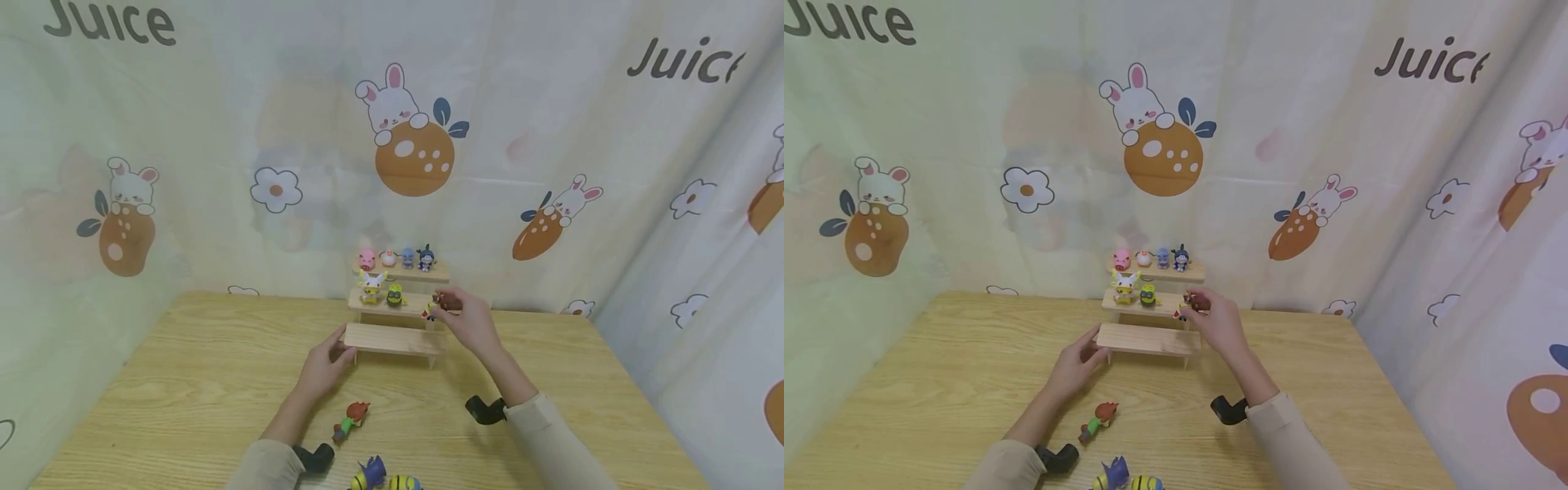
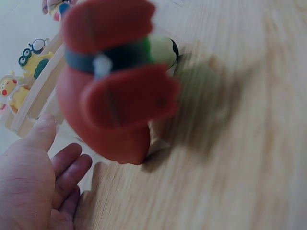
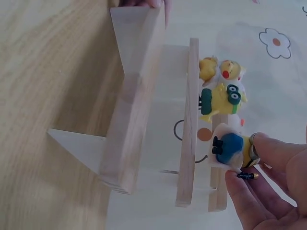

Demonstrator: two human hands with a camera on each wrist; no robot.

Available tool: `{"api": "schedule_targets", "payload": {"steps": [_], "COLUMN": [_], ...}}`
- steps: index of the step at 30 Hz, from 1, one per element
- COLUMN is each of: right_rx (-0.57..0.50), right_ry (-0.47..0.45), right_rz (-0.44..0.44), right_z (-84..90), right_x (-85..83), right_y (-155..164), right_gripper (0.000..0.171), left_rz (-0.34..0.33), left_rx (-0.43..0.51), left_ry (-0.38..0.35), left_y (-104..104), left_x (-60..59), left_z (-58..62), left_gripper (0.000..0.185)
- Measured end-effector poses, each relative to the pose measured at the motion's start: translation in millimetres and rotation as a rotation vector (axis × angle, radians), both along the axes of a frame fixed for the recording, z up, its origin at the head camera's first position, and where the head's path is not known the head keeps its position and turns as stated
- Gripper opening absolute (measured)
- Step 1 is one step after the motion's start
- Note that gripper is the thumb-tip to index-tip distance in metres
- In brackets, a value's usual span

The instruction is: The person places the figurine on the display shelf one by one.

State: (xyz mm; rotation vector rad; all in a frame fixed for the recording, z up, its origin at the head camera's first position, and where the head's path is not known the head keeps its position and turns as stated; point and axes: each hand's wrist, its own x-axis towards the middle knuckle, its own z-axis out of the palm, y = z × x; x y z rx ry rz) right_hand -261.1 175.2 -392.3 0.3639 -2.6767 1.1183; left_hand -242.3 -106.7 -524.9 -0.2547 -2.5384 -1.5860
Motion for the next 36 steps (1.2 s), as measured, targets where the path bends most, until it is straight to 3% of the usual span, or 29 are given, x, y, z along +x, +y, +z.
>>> {"api": "schedule_targets", "payload": {"steps": [18, 36], "right_rx": [0.004, 0.031], "right_ry": [-0.015, -0.012], "right_rz": [0.01, 0.004], "right_z": [3.2, 0.9], "right_x": [-29.9, -34.6], "right_y": [-14, -21], "right_gripper": [0.041, 0.041], "left_rz": [-0.023, -0.004], "left_rx": [0.005, -0.014], "left_ry": [0.021, 0.01], "left_y": [0, 0], "left_x": [1.4, 1.1], "left_z": [0.8, 1.2], "left_gripper": [0.066, 0.064]}}
